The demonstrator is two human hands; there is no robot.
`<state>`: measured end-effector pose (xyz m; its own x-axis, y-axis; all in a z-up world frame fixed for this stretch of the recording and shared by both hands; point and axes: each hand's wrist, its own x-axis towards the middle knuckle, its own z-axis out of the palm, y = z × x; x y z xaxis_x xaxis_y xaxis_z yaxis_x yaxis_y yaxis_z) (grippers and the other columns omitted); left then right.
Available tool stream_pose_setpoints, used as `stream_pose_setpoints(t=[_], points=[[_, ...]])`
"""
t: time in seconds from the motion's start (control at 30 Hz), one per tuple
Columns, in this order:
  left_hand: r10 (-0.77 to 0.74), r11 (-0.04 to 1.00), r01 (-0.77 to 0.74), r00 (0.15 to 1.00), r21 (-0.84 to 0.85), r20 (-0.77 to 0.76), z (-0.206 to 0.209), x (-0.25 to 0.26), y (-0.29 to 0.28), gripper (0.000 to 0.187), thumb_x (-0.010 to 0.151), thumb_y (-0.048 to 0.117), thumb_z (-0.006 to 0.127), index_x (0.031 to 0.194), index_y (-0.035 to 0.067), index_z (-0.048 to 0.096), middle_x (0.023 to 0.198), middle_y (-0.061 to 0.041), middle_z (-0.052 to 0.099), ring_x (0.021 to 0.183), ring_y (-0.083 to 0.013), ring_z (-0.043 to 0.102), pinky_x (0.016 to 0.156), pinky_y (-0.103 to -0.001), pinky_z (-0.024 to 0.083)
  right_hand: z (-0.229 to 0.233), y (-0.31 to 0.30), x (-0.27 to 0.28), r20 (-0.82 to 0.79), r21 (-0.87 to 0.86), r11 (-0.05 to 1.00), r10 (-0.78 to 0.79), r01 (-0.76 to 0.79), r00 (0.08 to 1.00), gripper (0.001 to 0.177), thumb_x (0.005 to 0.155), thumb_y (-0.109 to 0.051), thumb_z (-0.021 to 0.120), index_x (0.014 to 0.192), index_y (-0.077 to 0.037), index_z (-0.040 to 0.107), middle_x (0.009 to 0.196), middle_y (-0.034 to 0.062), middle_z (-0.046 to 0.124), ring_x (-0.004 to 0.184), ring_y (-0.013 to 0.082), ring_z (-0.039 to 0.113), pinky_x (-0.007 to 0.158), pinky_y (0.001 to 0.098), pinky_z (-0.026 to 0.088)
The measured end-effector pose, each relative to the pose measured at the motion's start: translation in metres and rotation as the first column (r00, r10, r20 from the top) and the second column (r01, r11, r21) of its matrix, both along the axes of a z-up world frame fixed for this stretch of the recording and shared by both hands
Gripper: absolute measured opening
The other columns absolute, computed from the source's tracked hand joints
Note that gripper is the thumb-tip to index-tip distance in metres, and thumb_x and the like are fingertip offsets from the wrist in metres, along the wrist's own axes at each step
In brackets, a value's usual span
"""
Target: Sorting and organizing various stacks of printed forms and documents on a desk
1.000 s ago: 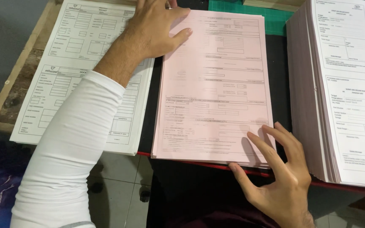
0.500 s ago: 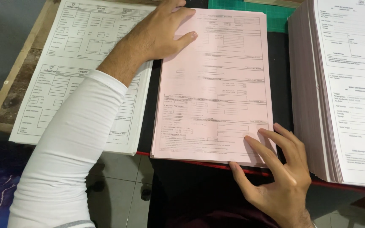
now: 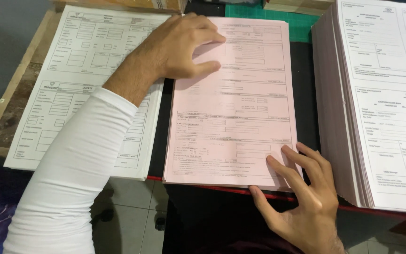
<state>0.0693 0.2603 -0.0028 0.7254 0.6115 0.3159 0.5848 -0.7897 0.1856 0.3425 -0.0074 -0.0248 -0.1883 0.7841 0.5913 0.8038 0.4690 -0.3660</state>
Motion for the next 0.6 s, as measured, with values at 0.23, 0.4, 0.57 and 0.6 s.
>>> stream_pose_setpoints(t=[0.23,0.4,0.57,0.6], points=[[0.040,0.995,-0.047,0.996,-0.091,-0.078,-0.001,0.003,-0.001,0.064,0.086,0.054,0.072,0.137,0.015,0.066,0.128,-0.003,0.058,0.111,-0.0273,0.053,0.096,-0.044,0.044,0.016,0.003,-0.006,0.067,-0.074,0.996,-0.049,0.053,0.997,0.041,0.075,-0.037,0.085,0.104,-0.011,0.073,0.121,0.0149,0.067,0.126,0.0411,0.061,0.105,0.0506,0.053],[0.087,0.983,-0.108,0.986,-0.149,-0.140,0.000,0.004,-0.005,0.080,0.080,0.066,0.075,0.142,0.018,0.061,0.137,-0.003,0.053,0.125,-0.0295,0.048,0.105,-0.046,0.040,0.031,0.026,-0.014,0.187,-0.192,0.980,-0.016,0.053,0.982,0.048,0.081,-0.051,0.073,0.113,-0.014,0.072,0.135,0.0148,0.059,0.134,0.0424,0.050,0.111,0.0621,0.041],[0.084,0.975,-0.117,0.981,-0.190,-0.176,0.002,0.005,-0.007,0.101,0.069,0.078,0.073,0.150,0.020,0.052,0.150,-0.011,0.047,0.134,-0.0306,0.044,0.113,-0.044,0.031,0.037,0.059,-0.028,0.208,-0.302,0.946,0.183,-0.115,0.961,0.068,0.091,-0.054,0.066,0.144,-0.012,0.055,0.150,0.0266,0.047,0.143,0.0459,0.038,0.115,0.0532,0.032],[0.083,0.976,-0.115,0.981,-0.185,-0.173,0.005,0.006,-0.009,0.101,0.069,0.078,0.073,0.150,0.020,0.052,0.150,-0.011,0.047,0.134,-0.0306,0.044,0.113,-0.044,0.031,0.032,0.060,-0.027,0.212,-0.297,0.948,0.180,-0.112,0.961,0.068,0.091,-0.054,0.066,0.144,-0.012,0.055,0.150,0.0266,0.047,0.143,0.0459,0.038,0.115,0.0532,0.032]])
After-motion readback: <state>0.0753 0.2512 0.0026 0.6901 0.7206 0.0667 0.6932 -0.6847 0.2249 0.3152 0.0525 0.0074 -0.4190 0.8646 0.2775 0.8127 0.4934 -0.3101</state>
